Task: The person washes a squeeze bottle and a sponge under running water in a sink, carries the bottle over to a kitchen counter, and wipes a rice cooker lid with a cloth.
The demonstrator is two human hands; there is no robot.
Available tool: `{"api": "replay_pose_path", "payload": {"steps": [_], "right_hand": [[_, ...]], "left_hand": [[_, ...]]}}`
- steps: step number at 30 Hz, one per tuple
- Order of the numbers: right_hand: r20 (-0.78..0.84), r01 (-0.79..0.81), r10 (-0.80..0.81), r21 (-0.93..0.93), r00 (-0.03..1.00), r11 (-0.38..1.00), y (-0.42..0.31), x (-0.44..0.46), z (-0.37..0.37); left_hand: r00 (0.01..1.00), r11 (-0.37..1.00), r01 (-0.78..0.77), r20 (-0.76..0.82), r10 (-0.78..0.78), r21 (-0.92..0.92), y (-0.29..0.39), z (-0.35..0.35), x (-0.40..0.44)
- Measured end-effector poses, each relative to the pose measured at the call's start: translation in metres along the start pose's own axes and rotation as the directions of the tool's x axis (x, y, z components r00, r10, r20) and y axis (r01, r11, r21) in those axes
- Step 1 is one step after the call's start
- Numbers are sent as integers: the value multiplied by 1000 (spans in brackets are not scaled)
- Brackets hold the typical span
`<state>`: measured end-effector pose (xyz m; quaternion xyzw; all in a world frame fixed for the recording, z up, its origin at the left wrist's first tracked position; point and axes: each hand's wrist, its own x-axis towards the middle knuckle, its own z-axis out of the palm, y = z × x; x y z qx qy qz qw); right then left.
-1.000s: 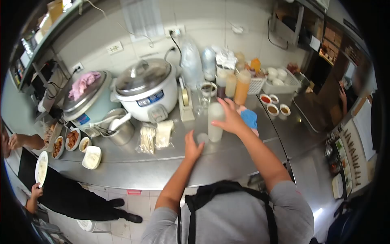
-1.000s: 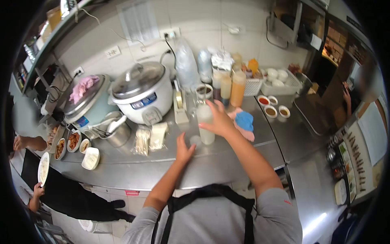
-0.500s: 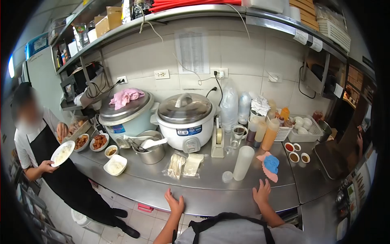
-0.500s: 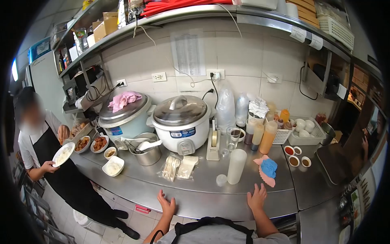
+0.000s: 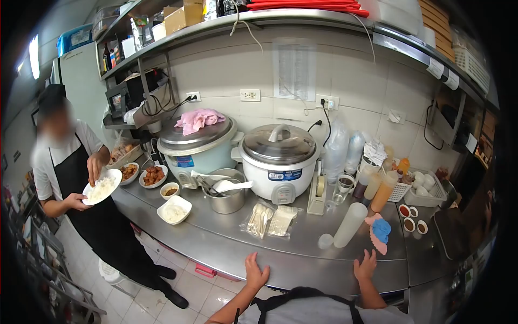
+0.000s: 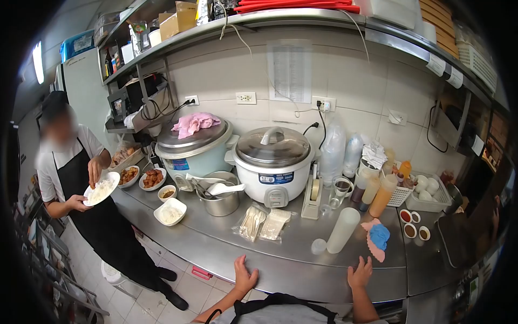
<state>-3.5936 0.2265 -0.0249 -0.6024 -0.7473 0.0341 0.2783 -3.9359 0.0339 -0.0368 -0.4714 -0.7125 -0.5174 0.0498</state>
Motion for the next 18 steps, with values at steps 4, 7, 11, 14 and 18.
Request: {"api": "replay_pose_path", "payload": {"steps": [4, 7, 11, 14, 18], "right_hand": [[-29, -17, 17, -15, 999, 1000, 1, -1, 4], [11, -45, 45, -28, 999, 999, -6, -1, -4], [-31, -23, 22, -50, 999, 998, -3, -2, 5], [-25, -32, 31, -43, 999, 999, -3, -3, 3], [-13, -42, 42, -37, 999, 998, -9, -3, -4]], "left_hand": [[998, 999, -30, 51, 31, -13, 0, -3, 2], [996, 999, -30, 78, 33, -28, 5, -3, 2], [994, 999, -48, 100, 50, -23, 0, -2, 2], [991, 998, -61, 120, 62, -13, 3, -5, 4], [987, 999, -53, 151, 53, 2, 6, -5, 3]]}}
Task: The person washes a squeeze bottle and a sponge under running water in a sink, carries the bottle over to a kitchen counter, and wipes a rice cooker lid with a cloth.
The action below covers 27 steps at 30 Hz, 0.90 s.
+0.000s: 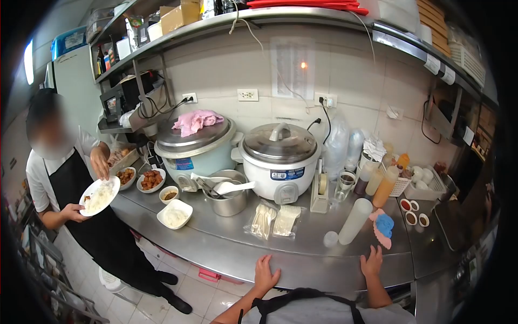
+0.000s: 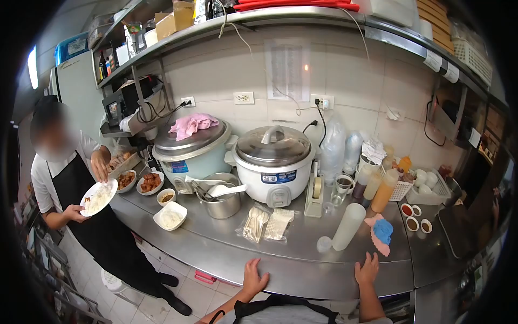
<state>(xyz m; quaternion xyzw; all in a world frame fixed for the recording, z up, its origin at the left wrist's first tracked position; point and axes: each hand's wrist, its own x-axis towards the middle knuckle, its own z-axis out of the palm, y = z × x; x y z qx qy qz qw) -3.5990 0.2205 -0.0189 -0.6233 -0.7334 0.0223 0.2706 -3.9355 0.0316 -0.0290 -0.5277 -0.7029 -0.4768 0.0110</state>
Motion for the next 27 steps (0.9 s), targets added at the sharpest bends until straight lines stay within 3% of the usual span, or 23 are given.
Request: {"api": "replay_pose_path", "payload": {"steps": [4, 17, 21, 25, 27], "right_hand": [[-42, 52, -49, 68, 998, 996, -1, 3, -3], [39, -70, 69, 40, 997, 997, 4, 3, -3], [-13, -45, 46, 58, 999, 997, 11, 2, 2], [34, -20, 16, 124, 999, 992, 11, 9, -3], [23, 17, -20, 127, 1000, 992, 15, 10, 2]], "left_hand": [[1000, 1000, 10, 26, -10, 2, -7, 5, -2], [997, 1000, -21, 78, 22, -6, -4, 9, 0], [998, 996, 35, 53, -31, -79, -15, 16, -1], [957, 942, 289, 30, -288, -173, -12, 15, 21], [948, 939, 310, -24, -317, -147, -2, 11, 43]]}}
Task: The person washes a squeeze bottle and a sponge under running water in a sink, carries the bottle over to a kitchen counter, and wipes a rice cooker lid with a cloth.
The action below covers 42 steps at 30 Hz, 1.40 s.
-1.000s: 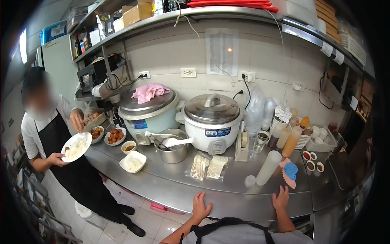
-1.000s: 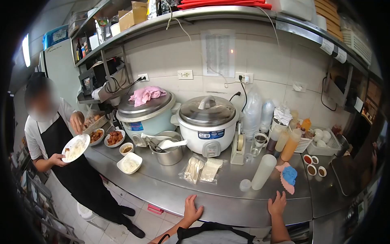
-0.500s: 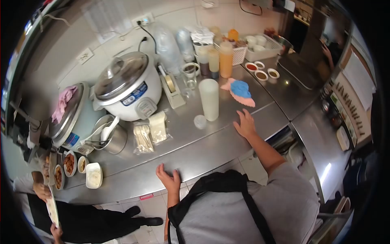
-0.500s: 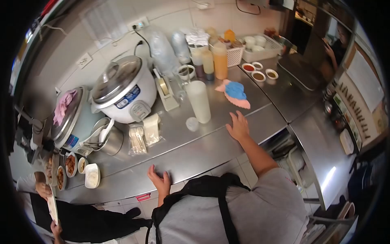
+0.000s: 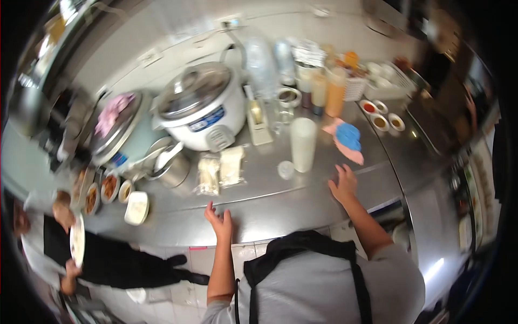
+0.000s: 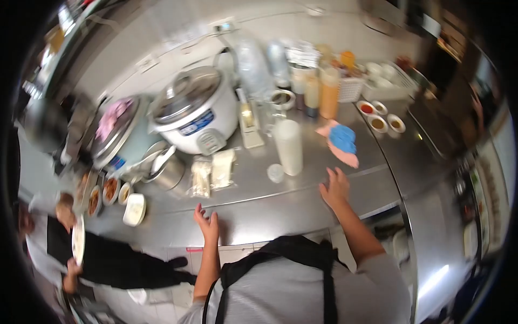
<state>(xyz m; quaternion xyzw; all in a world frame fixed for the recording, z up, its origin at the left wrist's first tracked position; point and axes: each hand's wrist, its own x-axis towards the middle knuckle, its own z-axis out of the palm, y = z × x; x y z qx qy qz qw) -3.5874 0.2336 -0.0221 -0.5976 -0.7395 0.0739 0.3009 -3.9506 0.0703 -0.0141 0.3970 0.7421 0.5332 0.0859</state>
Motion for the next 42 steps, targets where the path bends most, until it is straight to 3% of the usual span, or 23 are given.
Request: {"api": "replay_pose_path", "payload": {"steps": [3, 10, 14, 24, 30, 37, 39, 40, 42], "right_hand": [[16, 92, -92, -5, 996, 996, 2, -2, 0], [165, 170, -159, -52, 973, 984, 9, 2, -1], [204, 218, -199, -73, 958, 973, 10, 6, 1], [216, 280, -273, -1, 938, 960, 16, 9, 0], [137, 292, -298, 60, 945, 954, 15, 7, 1], [54, 319, -320, 36, 946, 947, 13, 8, 13], [40, 287, -285, -36, 958, 957, 9, 4, 13], [14, 237, -237, -16, 971, 971, 9, 3, 13], [-38, 130, -129, 33, 991, 991, 2, -2, 10]], "left_hand": [[986, 999, -40, -165, 39, 0, 22, -2, 29], [889, 993, -12, -457, -42, -115, 50, -39, 80], [843, 939, 35, -494, -211, -341, 66, -40, 73], [847, 913, 272, -374, -377, -305, 60, -13, 35], [886, 941, 245, -342, -315, -231, 73, -61, 85], [924, 990, 74, -365, -113, -120, 36, -144, 244], [923, 1000, 3, -384, -8, -13, 24, -157, 295], [915, 999, 51, -402, -49, -7, 24, -162, 316], [905, 993, -25, -419, 71, 114, 4, -174, 368]]}}
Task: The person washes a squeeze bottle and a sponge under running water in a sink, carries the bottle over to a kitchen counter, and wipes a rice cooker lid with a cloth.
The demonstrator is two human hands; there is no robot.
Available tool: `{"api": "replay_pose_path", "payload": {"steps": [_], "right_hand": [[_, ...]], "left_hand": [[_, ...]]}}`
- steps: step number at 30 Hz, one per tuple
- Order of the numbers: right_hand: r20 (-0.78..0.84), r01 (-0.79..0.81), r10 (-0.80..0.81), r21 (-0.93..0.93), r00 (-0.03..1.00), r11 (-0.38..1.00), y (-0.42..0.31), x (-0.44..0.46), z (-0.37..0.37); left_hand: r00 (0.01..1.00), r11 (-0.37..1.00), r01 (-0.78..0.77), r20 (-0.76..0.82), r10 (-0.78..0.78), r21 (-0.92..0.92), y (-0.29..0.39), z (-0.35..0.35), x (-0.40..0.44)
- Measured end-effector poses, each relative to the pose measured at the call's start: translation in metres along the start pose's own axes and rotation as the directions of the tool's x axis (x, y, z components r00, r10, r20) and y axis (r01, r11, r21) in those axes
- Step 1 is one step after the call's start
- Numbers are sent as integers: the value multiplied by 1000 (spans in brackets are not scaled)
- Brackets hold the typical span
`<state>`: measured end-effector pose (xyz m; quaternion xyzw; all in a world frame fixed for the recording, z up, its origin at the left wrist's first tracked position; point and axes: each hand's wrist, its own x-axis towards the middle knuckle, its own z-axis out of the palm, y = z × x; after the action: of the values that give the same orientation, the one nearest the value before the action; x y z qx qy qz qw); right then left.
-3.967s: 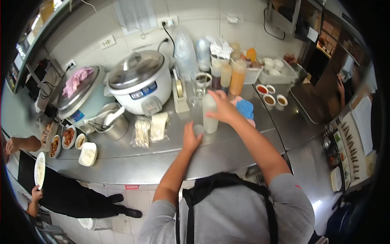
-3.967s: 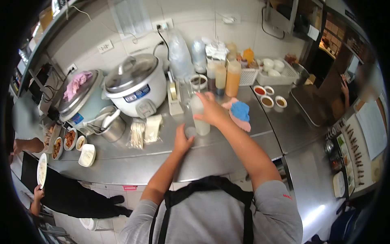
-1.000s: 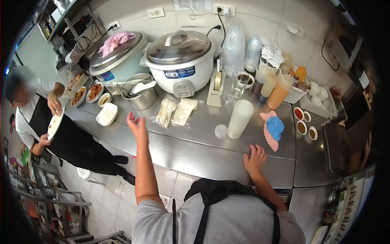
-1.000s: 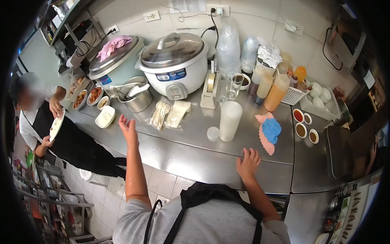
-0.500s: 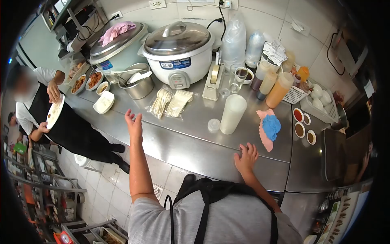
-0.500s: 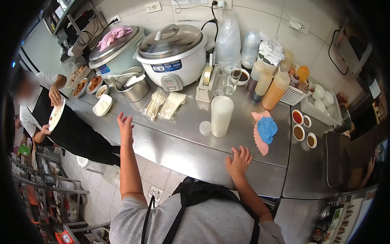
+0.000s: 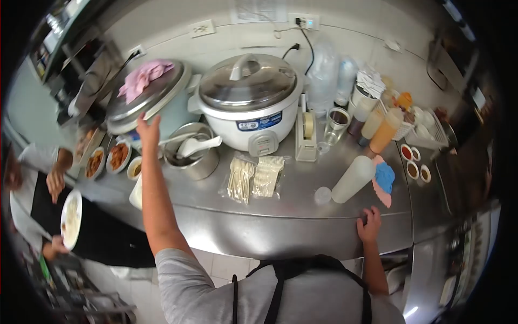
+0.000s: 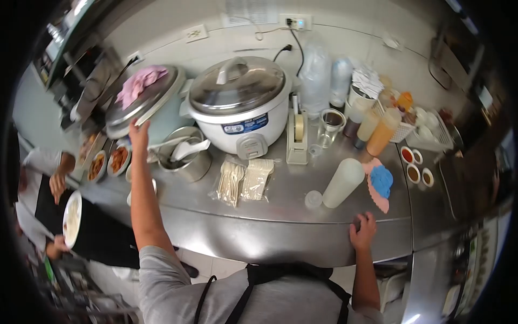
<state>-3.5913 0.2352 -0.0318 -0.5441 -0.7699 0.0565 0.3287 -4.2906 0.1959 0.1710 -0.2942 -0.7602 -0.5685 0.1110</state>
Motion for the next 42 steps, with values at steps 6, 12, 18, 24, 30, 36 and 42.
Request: {"api": "replay_pose_path", "payload": {"steps": [6, 12, 18, 24, 30, 36, 42], "right_hand": [[-190, -237, 217, -89, 957, 967, -48, -47, -7], [-63, -254, 246, -300, 967, 920, -83, -68, 9], [-110, -337, 319, -299, 941, 893, -85, -66, 12], [-111, -326, 307, -344, 945, 880, -93, -59, 9], [-74, -347, 342, -320, 937, 881, -85, -65, 9], [-91, -308, 294, -295, 951, 904, -85, -65, 8], [-87, -324, 312, -292, 946, 900, -86, -64, 9]], "left_hand": [[990, 910, -110, -38, 136, 400, 4, 13, 92], [993, 773, 62, -119, 17, 631, 20, 20, 135], [998, 654, 33, -55, 13, 756, 16, 44, 149], [989, 596, -53, 123, -79, 802, 15, 38, 150], [976, 634, -63, 180, -121, 770, 13, 11, 159], [995, 700, 94, -78, -55, 708, 19, 24, 162], [985, 647, -23, -92, 144, 762, -5, 37, 194]]}}
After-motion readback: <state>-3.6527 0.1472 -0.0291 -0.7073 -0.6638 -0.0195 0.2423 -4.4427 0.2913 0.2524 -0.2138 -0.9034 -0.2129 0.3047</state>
